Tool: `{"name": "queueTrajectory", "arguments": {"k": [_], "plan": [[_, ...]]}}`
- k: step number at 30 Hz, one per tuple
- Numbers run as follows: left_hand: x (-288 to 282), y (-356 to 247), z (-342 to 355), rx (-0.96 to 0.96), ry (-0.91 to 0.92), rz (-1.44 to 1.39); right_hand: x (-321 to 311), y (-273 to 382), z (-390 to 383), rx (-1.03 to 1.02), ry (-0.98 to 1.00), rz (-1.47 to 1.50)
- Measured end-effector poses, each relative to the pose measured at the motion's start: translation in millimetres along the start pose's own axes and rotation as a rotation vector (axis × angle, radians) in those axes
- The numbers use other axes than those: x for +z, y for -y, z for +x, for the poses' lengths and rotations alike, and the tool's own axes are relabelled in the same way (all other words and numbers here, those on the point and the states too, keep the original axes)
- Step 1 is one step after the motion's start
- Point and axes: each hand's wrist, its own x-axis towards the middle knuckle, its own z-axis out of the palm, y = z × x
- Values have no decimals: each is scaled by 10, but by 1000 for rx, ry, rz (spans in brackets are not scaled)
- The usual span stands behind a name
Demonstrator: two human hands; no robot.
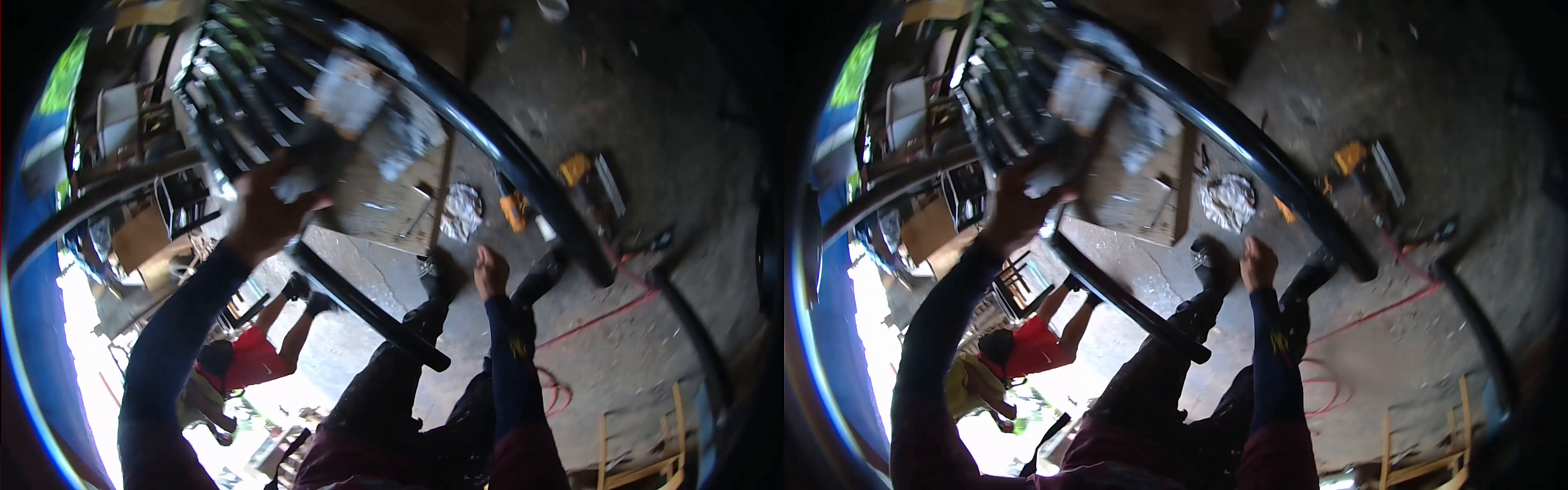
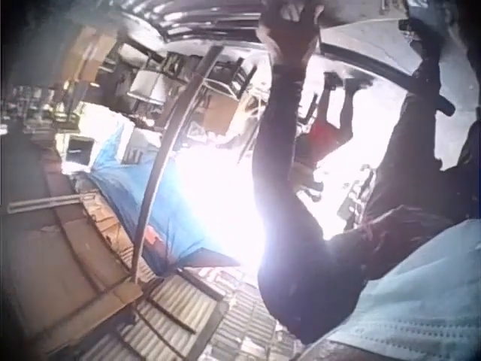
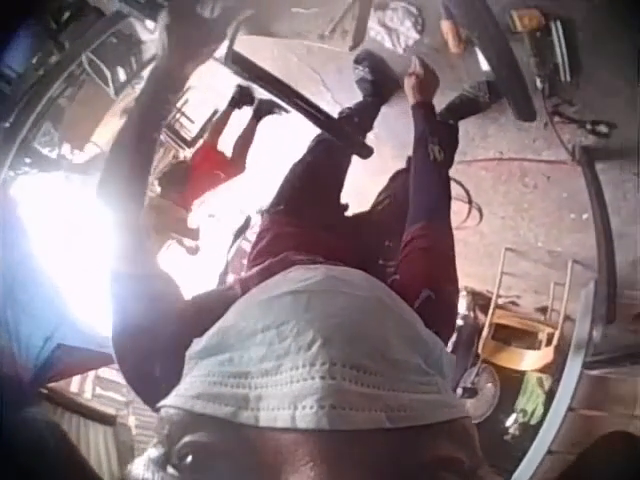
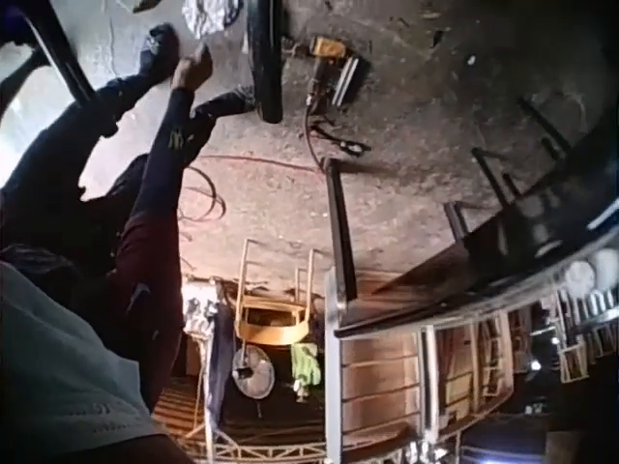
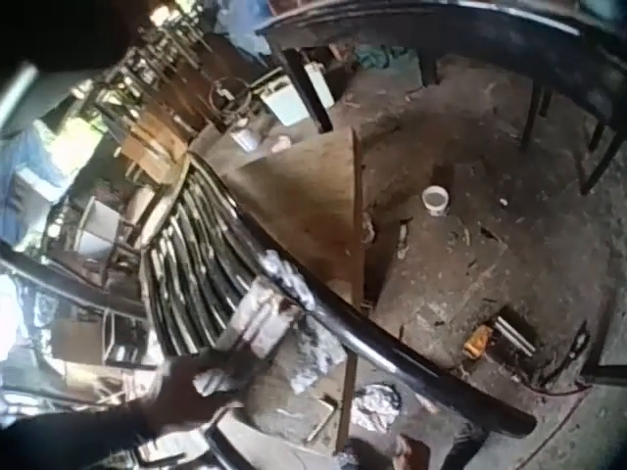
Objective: Repairing a metal and wood chair using pliers and a pneumatic nail gun to secure components.
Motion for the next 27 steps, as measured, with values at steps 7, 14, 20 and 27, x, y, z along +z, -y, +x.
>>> {"name": "queueTrajectory", "arguments": {"k": [7, 14, 20, 27], "plan": [[26, -530, 77, -64, -105, 62, -1842, 1334, 154, -88, 99, 9], [34, -189, -173, -190, -129, 32, -3663, 3150, 992, -303, -399, 152], [274, -54, -91, -68, -173, 80, -5145, 3383, 707, -411, -864, -77], [11, -321, 33, -168, -27, 27, -4548, 2100, -771, 101, -504, -156]]}}
